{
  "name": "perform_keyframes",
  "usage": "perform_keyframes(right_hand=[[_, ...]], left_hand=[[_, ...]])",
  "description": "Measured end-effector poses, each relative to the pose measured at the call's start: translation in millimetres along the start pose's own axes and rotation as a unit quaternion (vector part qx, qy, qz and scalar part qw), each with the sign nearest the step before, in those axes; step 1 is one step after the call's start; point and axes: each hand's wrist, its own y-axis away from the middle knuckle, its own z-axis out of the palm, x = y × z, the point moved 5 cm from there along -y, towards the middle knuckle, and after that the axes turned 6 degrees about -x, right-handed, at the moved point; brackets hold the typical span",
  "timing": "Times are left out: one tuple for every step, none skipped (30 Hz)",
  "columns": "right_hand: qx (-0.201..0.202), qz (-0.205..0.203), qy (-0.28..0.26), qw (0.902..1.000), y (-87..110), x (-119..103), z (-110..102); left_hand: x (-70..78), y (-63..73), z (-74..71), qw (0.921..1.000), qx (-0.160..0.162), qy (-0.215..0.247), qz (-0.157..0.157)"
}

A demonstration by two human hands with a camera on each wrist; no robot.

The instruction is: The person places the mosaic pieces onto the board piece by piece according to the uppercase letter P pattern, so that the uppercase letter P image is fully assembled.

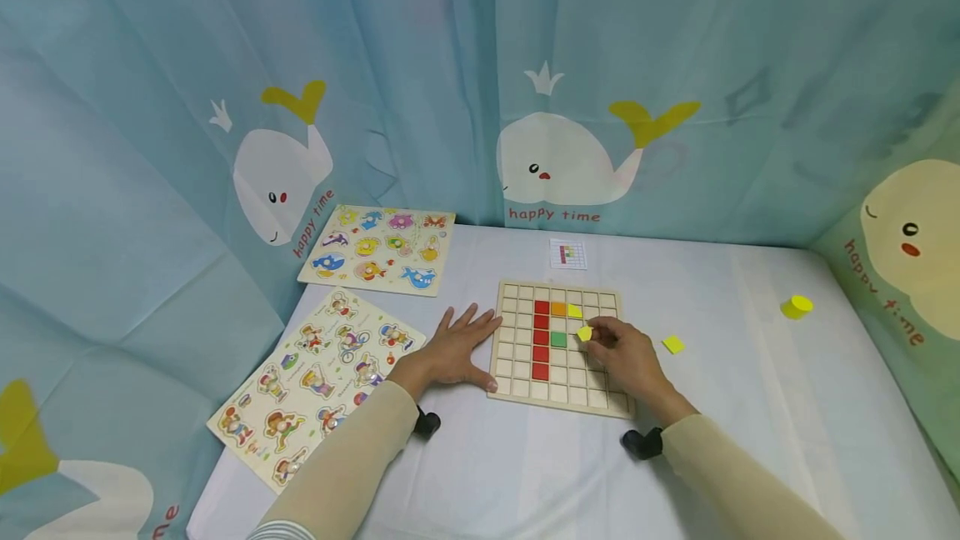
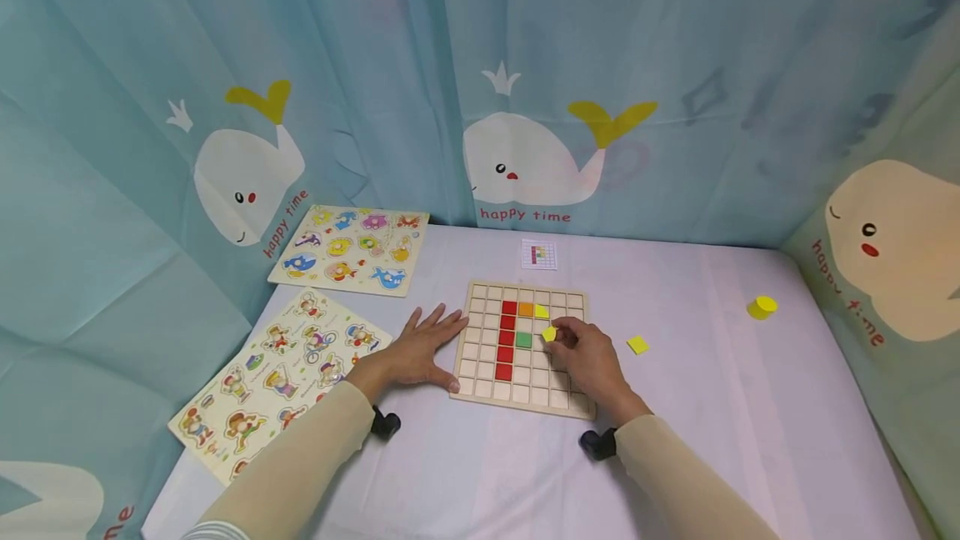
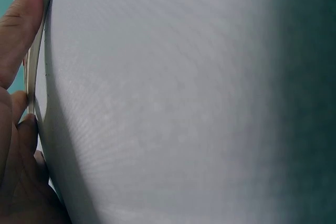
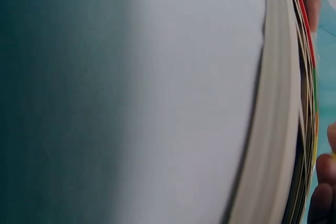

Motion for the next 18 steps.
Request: perform_keyframes(right_hand=[[0.001,0.002,0.005,1.0,-0.6,-0.8,1.4],[0.001,0.003,0.01,0.9999,-1.1,-1.6,2.6],[0.001,0.004,0.017,0.9999,-1.5,-2.2,3.7],[0.0,0.005,0.023,0.9997,-1.9,-2.6,4.8],[0.0,0.005,0.031,0.9995,-2.2,-3.2,5.7],[0.0,0.004,0.038,0.9993,-2.4,-3.8,6.5],[0.0,0.004,0.042,0.9991,-2.6,-4.4,7.1],[0.001,0.003,0.046,0.9989,-2.7,-4.7,7.6],[0.001,0.003,0.051,0.9987,-2.9,-4.8,8.2],[0.002,0.002,0.054,0.9985,-3.0,-5.1,8.5],[0.002,0.001,0.057,0.9984,-2.8,-5.6,8.7],[0.003,0.0,0.059,0.9983,-2.7,-5.8,8.7],[0.004,-0.001,0.061,0.9981,-2.6,-6.0,8.7],[0.004,-0.003,0.064,0.9979,-2.4,-6.5,8.7],[0.006,-0.006,0.068,0.9977,-2.3,-7.0,8.6],[0.007,-0.008,0.071,0.9974,-2.2,-7.6,8.4],[0.008,-0.01,0.074,0.9972,-2.1,-8.1,8.2],[0.009,-0.012,0.078,0.9969,-2.1,-8.4,8.1]], left_hand=[[-0.2,0.1,-0.1,1.0,-0.001,-0.001,-0.001],[-0.3,0.3,-0.2,1.0,-0.001,-0.001,-0.002],[-0.3,0.3,-0.4,1.0,-0.001,-0.002,-0.004],[-0.4,0.4,-0.4,1.0,-0.002,-0.003,-0.005],[-0.5,0.4,-0.3,1.0,-0.002,-0.003,-0.007],[-0.5,0.5,-0.3,1.0,-0.002,-0.004,-0.008],[-0.5,0.7,-0.4,1.0,-0.002,-0.003,-0.009],[-0.6,0.6,-0.2,1.0,-0.002,-0.002,-0.009],[-0.7,0.5,0.0,0.9999,-0.003,-0.003,-0.01],[-0.9,0.5,0.3,0.9999,-0.003,-0.003,-0.01],[-1.1,0.2,0.4,1.0,-0.003,-0.002,-0.009],[-1.1,0.0,0.6,1.0,-0.003,-0.002,-0.009],[-1.1,0.0,0.7,1.0,-0.003,-0.002,-0.008],[-1.1,-0.1,0.8,1.0,-0.003,-0.002,-0.007],[-1.0,-0.2,0.8,1.0,-0.004,-0.002,-0.007],[-1.0,-0.3,0.9,1.0,-0.003,-0.001,-0.007],[-1.0,-0.4,0.9,1.0,-0.003,-0.002,-0.006],[-0.8,-0.4,0.8,1.0,-0.003,-0.001,-0.006]])
